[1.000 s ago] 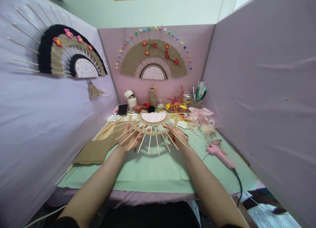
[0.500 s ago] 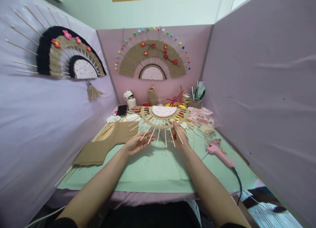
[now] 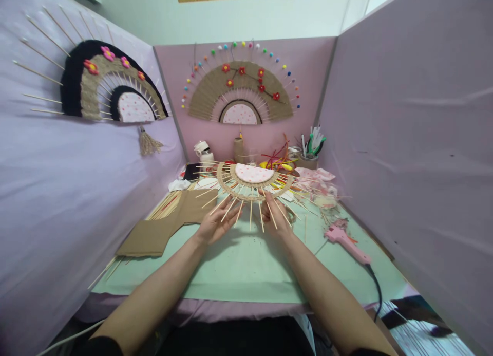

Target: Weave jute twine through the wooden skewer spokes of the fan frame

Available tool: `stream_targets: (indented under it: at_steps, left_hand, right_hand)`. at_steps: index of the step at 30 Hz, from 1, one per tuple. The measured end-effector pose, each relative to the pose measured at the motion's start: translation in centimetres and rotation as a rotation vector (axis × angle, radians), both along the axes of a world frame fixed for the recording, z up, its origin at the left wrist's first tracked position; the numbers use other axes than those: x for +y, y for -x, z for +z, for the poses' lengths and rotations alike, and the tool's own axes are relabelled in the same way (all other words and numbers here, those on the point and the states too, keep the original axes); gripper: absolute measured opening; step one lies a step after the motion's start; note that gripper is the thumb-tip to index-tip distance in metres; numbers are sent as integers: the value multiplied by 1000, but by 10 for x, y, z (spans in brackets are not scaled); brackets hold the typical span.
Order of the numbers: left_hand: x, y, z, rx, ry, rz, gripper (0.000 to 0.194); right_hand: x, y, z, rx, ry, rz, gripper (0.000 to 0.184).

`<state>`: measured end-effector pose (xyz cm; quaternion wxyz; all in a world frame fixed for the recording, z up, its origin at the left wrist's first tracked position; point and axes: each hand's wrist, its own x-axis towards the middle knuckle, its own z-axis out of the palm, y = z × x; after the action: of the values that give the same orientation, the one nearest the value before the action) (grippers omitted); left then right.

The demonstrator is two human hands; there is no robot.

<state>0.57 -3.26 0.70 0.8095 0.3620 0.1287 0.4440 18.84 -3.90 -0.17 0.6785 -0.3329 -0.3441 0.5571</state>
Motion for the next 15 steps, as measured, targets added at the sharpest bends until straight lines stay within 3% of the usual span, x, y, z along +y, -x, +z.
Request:
stream_targets:
  at_steps: [7,15]
  left_hand:
    - [-1,-9,5,-113,82,-59,38]
    - [9,-7,2,-96,170,34,41]
  right_hand:
    - [-4,11,0,-174,-44,-77,46]
    - [-14,16,-2,-598,-50,-131,57]
